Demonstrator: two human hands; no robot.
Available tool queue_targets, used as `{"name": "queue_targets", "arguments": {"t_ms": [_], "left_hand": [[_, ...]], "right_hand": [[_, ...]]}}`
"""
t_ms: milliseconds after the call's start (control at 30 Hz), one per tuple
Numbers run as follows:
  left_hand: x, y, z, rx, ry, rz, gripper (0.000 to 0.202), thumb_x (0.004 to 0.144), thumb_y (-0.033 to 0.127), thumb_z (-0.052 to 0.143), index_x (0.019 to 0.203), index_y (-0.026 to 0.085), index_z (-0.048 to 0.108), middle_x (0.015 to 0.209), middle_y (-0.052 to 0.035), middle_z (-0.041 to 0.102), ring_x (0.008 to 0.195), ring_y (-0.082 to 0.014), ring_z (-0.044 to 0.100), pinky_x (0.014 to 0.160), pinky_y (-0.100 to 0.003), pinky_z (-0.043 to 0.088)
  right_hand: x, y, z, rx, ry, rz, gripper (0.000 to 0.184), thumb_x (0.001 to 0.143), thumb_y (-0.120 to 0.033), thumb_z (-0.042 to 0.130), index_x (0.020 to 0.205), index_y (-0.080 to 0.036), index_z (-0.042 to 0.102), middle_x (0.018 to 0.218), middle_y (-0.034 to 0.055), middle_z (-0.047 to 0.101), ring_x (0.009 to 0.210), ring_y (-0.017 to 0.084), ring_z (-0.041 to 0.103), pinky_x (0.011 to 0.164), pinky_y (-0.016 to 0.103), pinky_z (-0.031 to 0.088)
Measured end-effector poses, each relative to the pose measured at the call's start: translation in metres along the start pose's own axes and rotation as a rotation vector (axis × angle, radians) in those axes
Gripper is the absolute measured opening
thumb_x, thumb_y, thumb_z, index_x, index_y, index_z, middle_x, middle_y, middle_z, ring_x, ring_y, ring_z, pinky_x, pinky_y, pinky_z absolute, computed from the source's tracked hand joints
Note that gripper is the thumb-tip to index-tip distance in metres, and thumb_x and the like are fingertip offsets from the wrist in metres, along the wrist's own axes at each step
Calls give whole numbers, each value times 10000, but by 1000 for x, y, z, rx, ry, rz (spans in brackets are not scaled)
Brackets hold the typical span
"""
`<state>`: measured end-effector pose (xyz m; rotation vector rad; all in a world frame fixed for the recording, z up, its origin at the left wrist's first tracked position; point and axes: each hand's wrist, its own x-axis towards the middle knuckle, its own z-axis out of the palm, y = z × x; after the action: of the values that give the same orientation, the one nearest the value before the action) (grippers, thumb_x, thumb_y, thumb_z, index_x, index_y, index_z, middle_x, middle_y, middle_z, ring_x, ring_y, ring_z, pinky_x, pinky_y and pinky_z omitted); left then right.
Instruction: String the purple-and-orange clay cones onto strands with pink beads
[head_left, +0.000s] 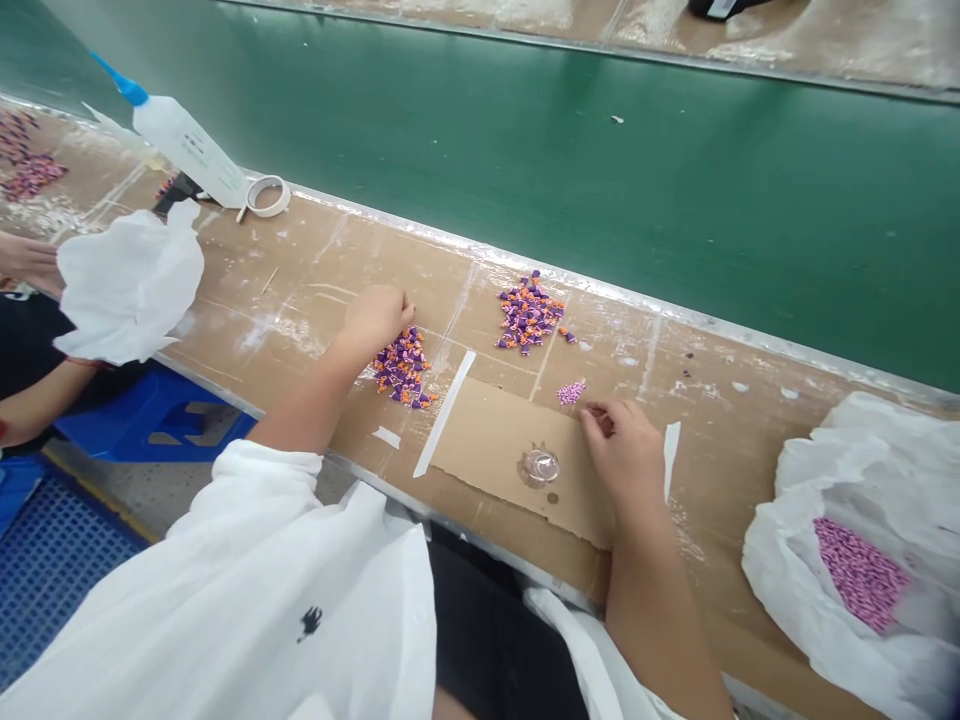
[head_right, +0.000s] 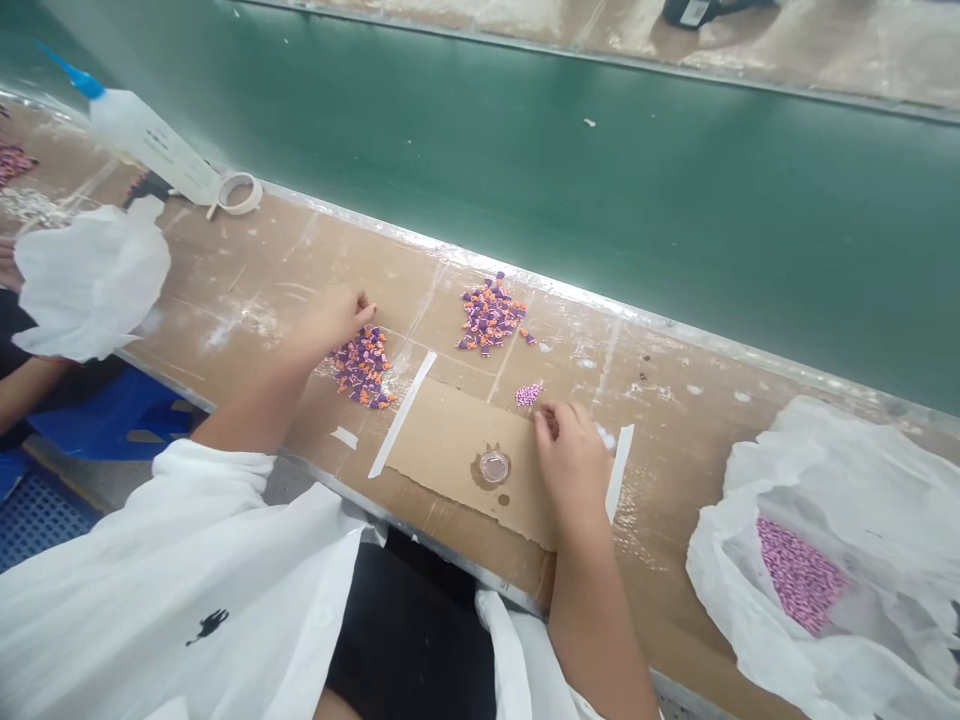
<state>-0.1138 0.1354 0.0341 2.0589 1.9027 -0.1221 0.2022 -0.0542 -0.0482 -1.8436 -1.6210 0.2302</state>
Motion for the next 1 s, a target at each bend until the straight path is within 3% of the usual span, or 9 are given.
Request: {"name": "queue_targets", "arguments": {"t_ms": [67,133,200,367,500,633,733,867,1000], "left_hand": [[-11,11,1,-116,121,53,286,992,346,444,1012,151,653,1068,-134,704,971,-220,627,883,-311,459],[-25,27,7,-370,244,134,257,994,378,467,953,169,610,1006,-91,677,882,-169,595,834,-280,452],[-40,46,19,-669,248,214,231,982,382,501,900,179,573,905,-47,628,793,-133,552,767,-258,440],[-74,96,56,-1279,-135,385,367,917,534,617,876,181,526,824,5,587,675,-75,506,624,-215,406],[-91,119,77,-1577,-425,379,517,811,618,752,895,194,469,772,31,633,551,-35,454,529,-197,365],[-92,119,94,-1629,-493,378,572,778,620,795,1030,194,508,741,55,633,514,-33,447,461,-181,344],[-89,113,106,-1610,-510,382,560,775,606,804,1056,171,589,789,33,641,537,-37,497,457,-183,399],[-87,109,111,-1585,-561,431,425,809,507,801,966,134,670,777,18,625,609,-59,609,580,-213,522],[-90,112,104,-1504,-553,411,276,843,355,782,955,118,696,807,-1,651,655,-64,652,679,-221,556]], "right_hand": [[1,2,4,-12,-26,-3,354,1006,-452,496,861,-208,707,800,43,671,692,187,585,662,335,440],[2,0,7,-24,-38,1,355,1010,-451,496,873,-210,717,821,52,680,725,198,588,680,340,431],[3,-4,9,-36,-41,11,340,1010,-440,504,879,-209,715,844,60,686,758,209,586,700,344,423],[4,-9,13,-61,-67,40,273,995,-363,523,802,-210,641,806,54,624,746,208,512,700,341,363],[5,-8,18,-37,-97,73,255,969,-290,506,722,-228,506,758,35,520,693,193,423,656,342,291],[6,-3,17,62,-82,118,195,949,-296,512,765,-241,478,799,40,530,730,204,465,677,350,345],[7,2,11,171,-44,164,170,960,-359,512,838,-242,522,820,33,565,753,204,521,695,348,409],[6,4,3,326,-13,226,221,990,-441,501,899,-244,542,732,-16,545,623,160,486,585,304,393],[2,-6,-4,467,-38,228,278,995,-506,533,896,-246,548,687,-45,505,563,125,450,533,268,369]]}}
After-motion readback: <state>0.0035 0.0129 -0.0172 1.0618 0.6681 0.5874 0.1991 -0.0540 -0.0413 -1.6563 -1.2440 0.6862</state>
